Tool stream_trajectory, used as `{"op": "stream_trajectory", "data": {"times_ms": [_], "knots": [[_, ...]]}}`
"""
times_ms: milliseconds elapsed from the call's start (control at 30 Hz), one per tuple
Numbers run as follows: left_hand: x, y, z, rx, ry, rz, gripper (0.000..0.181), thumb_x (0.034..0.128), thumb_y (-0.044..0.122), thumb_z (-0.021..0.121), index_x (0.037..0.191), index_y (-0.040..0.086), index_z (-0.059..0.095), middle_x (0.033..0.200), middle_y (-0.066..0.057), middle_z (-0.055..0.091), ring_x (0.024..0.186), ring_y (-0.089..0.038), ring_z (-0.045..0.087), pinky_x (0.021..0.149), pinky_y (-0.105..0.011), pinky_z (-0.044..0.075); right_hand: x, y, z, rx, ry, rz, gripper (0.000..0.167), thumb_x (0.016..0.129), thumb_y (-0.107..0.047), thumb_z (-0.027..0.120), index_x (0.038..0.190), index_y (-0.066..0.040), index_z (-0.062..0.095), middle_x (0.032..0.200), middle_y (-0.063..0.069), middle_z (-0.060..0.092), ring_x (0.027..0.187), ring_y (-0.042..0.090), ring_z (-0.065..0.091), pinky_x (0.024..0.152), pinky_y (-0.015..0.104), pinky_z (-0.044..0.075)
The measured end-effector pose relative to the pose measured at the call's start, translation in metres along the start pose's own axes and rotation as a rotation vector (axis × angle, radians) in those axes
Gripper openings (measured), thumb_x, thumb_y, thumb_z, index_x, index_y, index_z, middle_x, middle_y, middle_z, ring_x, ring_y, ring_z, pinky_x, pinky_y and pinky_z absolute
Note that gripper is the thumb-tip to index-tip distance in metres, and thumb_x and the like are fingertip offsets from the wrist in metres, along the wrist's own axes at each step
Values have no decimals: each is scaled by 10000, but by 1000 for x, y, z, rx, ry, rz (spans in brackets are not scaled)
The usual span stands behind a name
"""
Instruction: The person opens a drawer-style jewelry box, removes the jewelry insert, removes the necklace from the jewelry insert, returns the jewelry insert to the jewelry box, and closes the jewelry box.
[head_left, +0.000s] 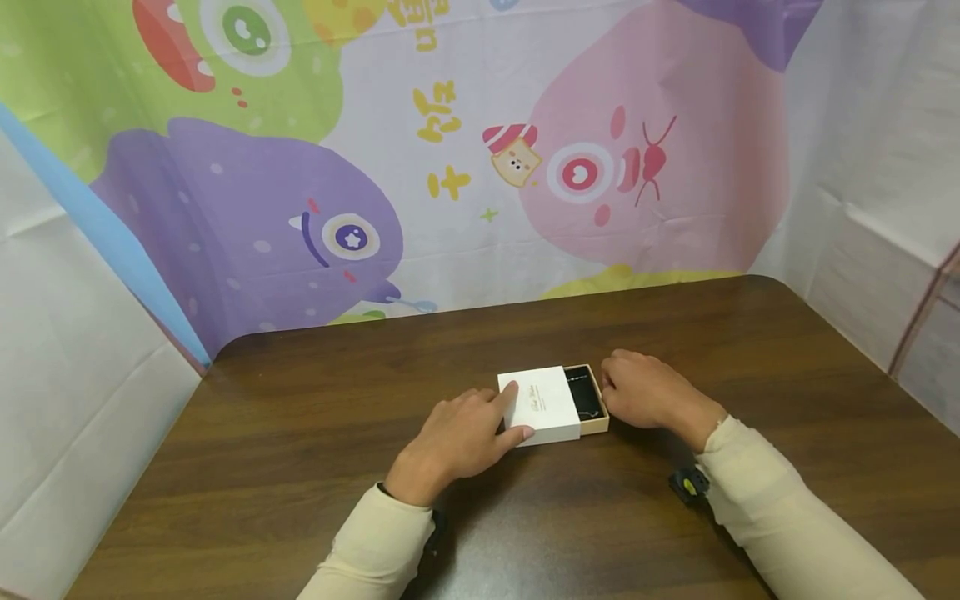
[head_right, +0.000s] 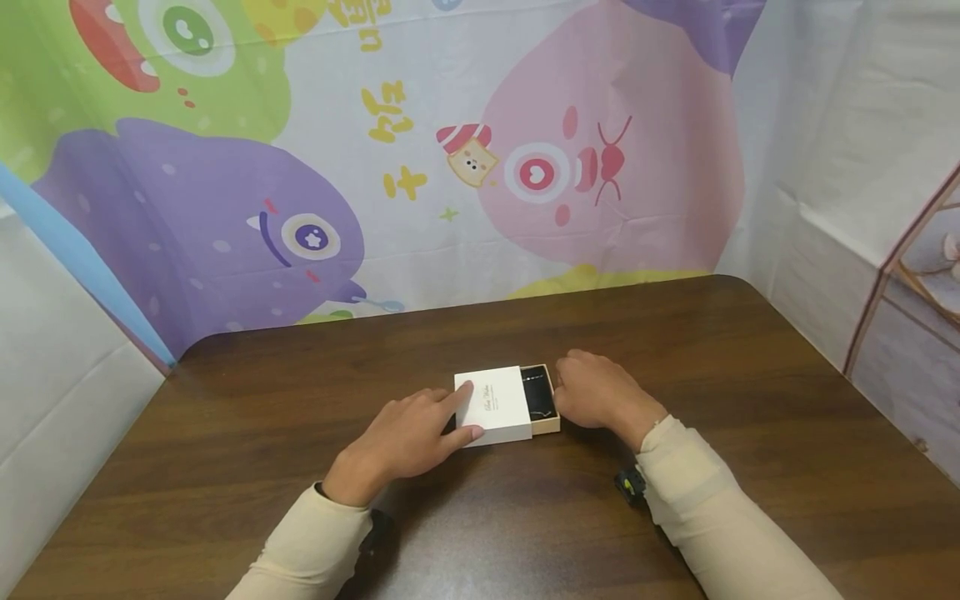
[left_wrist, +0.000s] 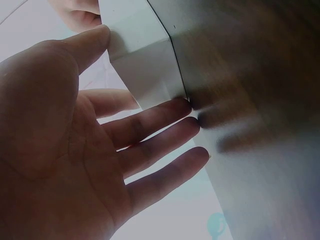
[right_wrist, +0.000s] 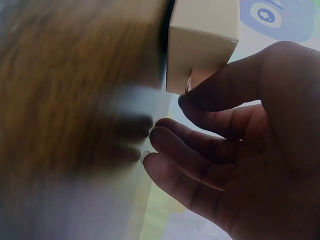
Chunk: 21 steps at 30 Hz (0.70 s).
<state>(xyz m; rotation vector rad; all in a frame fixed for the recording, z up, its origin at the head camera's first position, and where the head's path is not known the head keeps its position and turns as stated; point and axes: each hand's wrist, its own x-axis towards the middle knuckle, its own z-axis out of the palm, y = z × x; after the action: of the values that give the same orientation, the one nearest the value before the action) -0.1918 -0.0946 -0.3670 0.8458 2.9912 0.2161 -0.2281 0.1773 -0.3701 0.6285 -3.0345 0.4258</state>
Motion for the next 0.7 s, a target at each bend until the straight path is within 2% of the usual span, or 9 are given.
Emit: {"op": "stream_trajectory", "data": {"times_ms": [467, 700], "knots": [[1, -1, -4, -1, 12, 1, 693, 999, 554, 524, 1545, 144, 406, 1278, -114, 632, 1140, -258, 609, 861, -478, 508, 2, 0, -3, -1, 9, -7, 121, 881, -58, 534, 785, -102, 592, 797, 13, 523, 687, 181, 497, 624, 367, 442], [1, -1, 0, 10, 7, 3, 688, 999, 549, 527, 1543, 144, 413, 1284, -110, 633, 1134, -246, 613, 865, -452, 513, -2, -1, -2, -13, 14, -26, 114, 878, -47, 518, 796, -98, 579, 801, 11, 518, 687, 177, 498, 627, 384, 451]]}}
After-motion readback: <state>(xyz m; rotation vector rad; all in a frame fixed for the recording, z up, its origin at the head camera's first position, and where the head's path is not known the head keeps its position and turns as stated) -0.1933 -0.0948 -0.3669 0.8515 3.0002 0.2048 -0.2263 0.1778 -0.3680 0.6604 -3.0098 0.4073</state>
